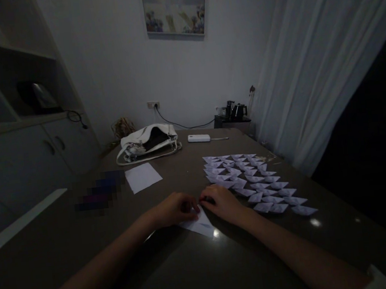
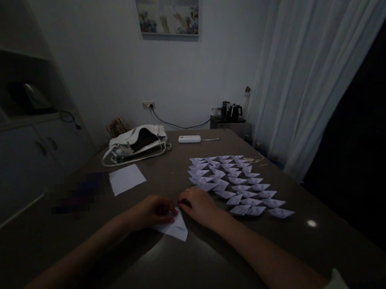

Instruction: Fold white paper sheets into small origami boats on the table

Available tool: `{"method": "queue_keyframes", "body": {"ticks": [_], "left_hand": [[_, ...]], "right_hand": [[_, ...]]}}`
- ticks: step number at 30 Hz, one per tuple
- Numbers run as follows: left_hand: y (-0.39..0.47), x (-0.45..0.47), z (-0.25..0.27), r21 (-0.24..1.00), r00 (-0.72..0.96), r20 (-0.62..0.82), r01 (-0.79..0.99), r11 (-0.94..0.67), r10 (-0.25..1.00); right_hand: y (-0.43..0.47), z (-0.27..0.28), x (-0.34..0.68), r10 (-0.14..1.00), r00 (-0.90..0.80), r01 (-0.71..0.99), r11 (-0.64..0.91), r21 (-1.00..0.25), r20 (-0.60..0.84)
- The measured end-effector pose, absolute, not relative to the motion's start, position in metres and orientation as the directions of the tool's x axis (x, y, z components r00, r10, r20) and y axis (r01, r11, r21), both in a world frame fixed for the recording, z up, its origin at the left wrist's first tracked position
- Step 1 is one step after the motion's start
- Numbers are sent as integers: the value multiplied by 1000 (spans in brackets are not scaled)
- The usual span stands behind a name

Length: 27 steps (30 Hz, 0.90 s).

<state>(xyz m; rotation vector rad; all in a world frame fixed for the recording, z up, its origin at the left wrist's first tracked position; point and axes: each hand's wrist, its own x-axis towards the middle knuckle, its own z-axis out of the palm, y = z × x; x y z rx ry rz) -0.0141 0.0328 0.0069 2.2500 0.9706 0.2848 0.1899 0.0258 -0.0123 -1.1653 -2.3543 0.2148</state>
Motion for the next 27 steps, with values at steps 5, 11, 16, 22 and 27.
{"method": "queue_keyframes", "body": {"ticks": [5, 11, 16, 22, 27], "left_hand": [[34, -14, 6, 657, 697, -55, 564, -500, 715], [34, -13, 8, 635, 691, -54, 581, -510, 721], [33, -13, 8, 620, 687, -57, 593, -514, 724], [35, -13, 8, 618, 679, -70, 605, -503, 731], [34, -12, 10, 613, 685, -81, 607, -505, 724]], "right_hand": [[27, -13, 191, 755, -548, 695, 650, -306, 360], [26, -10, 192, 758, -563, 694, 650, -310, 328], [25, -5, 193, 768, -561, 698, 640, -321, 310], [23, -2, 196, 752, -603, 683, 660, -314, 268], [17, 5, 200, 694, -676, 640, 719, -270, 247]]}}
